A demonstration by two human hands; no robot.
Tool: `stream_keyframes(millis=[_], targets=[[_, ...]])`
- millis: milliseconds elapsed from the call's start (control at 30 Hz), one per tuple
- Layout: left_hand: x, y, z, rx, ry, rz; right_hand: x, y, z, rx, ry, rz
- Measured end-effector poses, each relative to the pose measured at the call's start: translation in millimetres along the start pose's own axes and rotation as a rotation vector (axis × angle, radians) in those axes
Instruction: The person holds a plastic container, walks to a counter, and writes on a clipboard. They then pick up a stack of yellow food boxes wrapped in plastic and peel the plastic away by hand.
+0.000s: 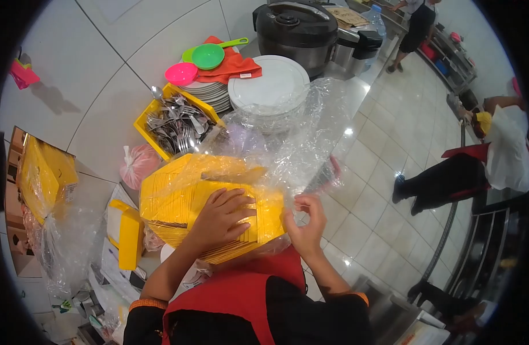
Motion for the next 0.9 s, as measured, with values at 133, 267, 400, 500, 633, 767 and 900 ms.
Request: stream_keyframes(millis=[133, 267, 400, 500, 633, 767, 900], targets=[[2.9, 1.2, -0.2, 0.033, -0.032, -0.004, -15.8, 7.4, 58.6, 0.271, -0.271, 0.121], [3.6, 2.3, 2.1, 0.046, -0.035, -0.016, -44.7, 2.6, 71.4, 0.288, -0.375, 0.177], [5.6, 2.3, 2.8, 0.055, -0.055, -0.029, -44.8, 7.6, 64.4, 0.273, -0.346, 0.218], [8.3, 1.3, 5.5, 0.051, -0.07, -0.037, -47.2, 7.5, 63.5, 0.267, -0.328, 0.27], [13.0, -4.8, 12.6, 0.043, -0.094, -0.062, -57.5, 0.6, 73.7, 0.398, -0.413, 0.312], [14.2, -7.7, 12.7, 0.024, -0.109, -0.057, -59.4, -0.4, 75.6, 0.429, -0.432, 0.379], [17.3, -10.8, 11.7, 0.014, -0.081, -0.032, -62.0, 3.7, 80.3, 0.47, -0.491, 0.452]])
Point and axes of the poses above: each hand's wrist, its own y-axis towards the middle knuckle, its own x-axis out of the back of the hand, z = x × y, the point moved 9 cm from there along y, towards the middle knuckle, and after that the axes turned 11 degrees about -y, right-handed, at the moved point
